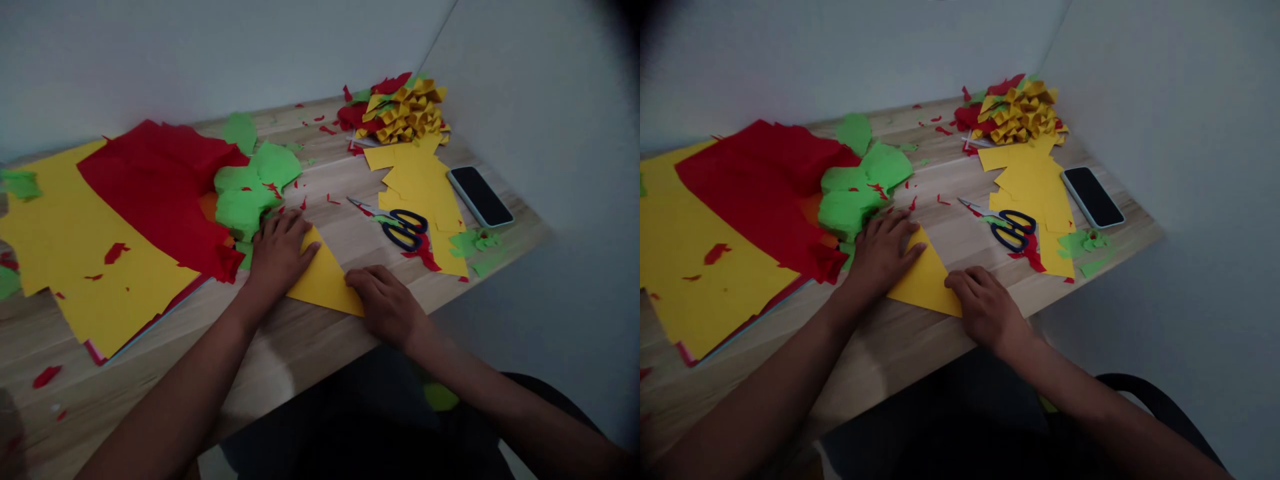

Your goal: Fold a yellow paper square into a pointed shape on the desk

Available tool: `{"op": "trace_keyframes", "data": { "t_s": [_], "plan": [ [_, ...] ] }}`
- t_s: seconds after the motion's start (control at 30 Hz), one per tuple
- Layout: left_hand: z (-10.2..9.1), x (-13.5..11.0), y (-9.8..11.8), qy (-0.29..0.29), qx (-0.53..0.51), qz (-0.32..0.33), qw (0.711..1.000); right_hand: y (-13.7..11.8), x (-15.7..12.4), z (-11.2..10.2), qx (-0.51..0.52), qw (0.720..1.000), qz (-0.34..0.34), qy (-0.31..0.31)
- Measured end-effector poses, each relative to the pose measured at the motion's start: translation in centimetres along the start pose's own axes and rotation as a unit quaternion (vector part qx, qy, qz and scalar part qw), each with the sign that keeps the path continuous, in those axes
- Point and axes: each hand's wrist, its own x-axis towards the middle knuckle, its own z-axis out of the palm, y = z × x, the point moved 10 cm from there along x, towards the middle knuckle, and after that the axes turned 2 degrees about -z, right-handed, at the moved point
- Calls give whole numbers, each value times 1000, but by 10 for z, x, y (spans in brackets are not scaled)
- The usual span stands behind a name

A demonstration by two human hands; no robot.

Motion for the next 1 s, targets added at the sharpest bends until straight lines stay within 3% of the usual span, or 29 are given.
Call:
{"op": "trace_keyframes", "data": {
  "t_s": [0.23, 0.4, 0.57, 0.67, 0.77, 0.87, 1.0],
  "plan": [
    [-1, 0, -2, 7, 2, -3, 1000, -13, -43, -12, 26, 999, 23, -11],
    [0, 1, -3, 8, 1, 0, 1000, -13, -51, -26, 60, 998, 33, -12],
    [1, 1, -2, 7, 4, 1, 1000, 22, -5, -20, 126, 986, 102, 42],
    [0, 0, -1, 15, 3, 3, 1000, 21, 44, 0, 104, 994, 35, 32],
    [-1, -1, -1, 19, 1, 4, 1000, 30, 83, 14, 84, 995, 30, 41],
    [1, -1, -2, 17, 7, 1, 1000, 35, 101, 21, 56, 997, 29, 48],
    [0, 0, -2, 19, 9, -1, 1000, 35, 103, 26, 21, 999, 17, 40]
  ]
}}
